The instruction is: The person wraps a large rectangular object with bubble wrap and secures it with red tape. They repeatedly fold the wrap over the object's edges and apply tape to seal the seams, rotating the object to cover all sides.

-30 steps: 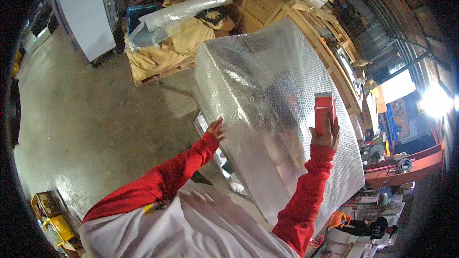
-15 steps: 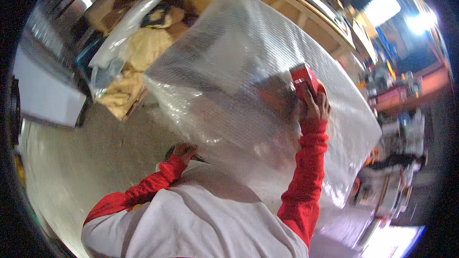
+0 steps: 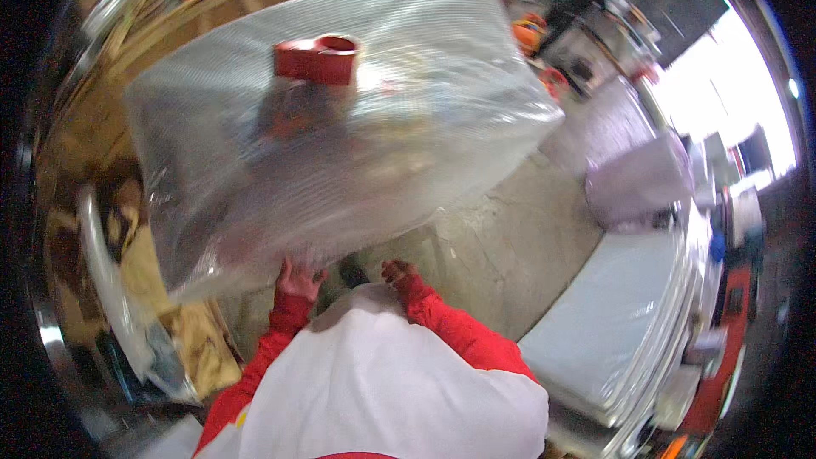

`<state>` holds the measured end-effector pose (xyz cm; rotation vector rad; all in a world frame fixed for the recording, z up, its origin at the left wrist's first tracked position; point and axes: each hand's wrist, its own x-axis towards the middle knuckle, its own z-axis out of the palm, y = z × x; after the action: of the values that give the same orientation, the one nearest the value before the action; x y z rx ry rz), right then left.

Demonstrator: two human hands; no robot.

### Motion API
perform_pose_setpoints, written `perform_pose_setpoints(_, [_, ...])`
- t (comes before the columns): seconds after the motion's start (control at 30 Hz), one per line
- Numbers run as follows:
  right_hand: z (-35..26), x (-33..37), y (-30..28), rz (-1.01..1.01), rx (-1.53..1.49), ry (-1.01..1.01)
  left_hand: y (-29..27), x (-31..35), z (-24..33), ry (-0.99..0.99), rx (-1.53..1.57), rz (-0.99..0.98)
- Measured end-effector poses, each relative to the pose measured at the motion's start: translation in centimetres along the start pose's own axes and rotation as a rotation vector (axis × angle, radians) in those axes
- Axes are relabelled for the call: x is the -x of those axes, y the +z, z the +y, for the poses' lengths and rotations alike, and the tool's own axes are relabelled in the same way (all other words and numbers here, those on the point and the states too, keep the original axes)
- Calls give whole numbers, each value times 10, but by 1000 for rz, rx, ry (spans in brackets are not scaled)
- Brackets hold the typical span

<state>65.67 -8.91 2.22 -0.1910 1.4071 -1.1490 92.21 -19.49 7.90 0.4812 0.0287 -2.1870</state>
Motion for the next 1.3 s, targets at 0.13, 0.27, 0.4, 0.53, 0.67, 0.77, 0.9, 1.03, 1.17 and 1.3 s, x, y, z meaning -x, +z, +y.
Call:
perform_pose_setpoints(0.13, [-25, -49, -29, 146, -658, -271, -10, 28, 7, -156, -269, 14])
perform_pose_setpoints(0.27, [-66, -55, -5, -55, -853, -377, -26, 33, 17, -189, -329, 34])
perform_pose_setpoints(0.4, [-86, -34, 3, -273, -1067, -439, -35, 30, 22, -211, -350, 29])
perform_pose_setpoints(0.53, [-94, -17, -8, -54, -894, -496, -37, 35, 26, -275, -376, 51])
perform_pose_setpoints(0.67, [-105, -7, -25, 36, -946, -357, -38, 30, 30, -268, -428, 9])
perform_pose_setpoints(0.77, [-114, -9, -29, -88, -967, -403, -39, 20, 31, -244, -424, 31])
perform_pose_setpoints(0.9, [-125, -16, -32, -10, -988, -440, -39, 13, 28, -154, -375, -118])
perform_pose_setpoints(1.03, [-126, -12, -42, 23, -1121, -400, -38, 14, 20, -160, -346, -89])
perform_pose_setpoints(1.17, [-124, 0, -55, -38, -1045, -410, -40, 0, 3, -265, -337, 24])
perform_pose_setpoints(1.3, [-129, -7, -72, 46, -954, -409, -41, -31, -22, -272, -442, -106])
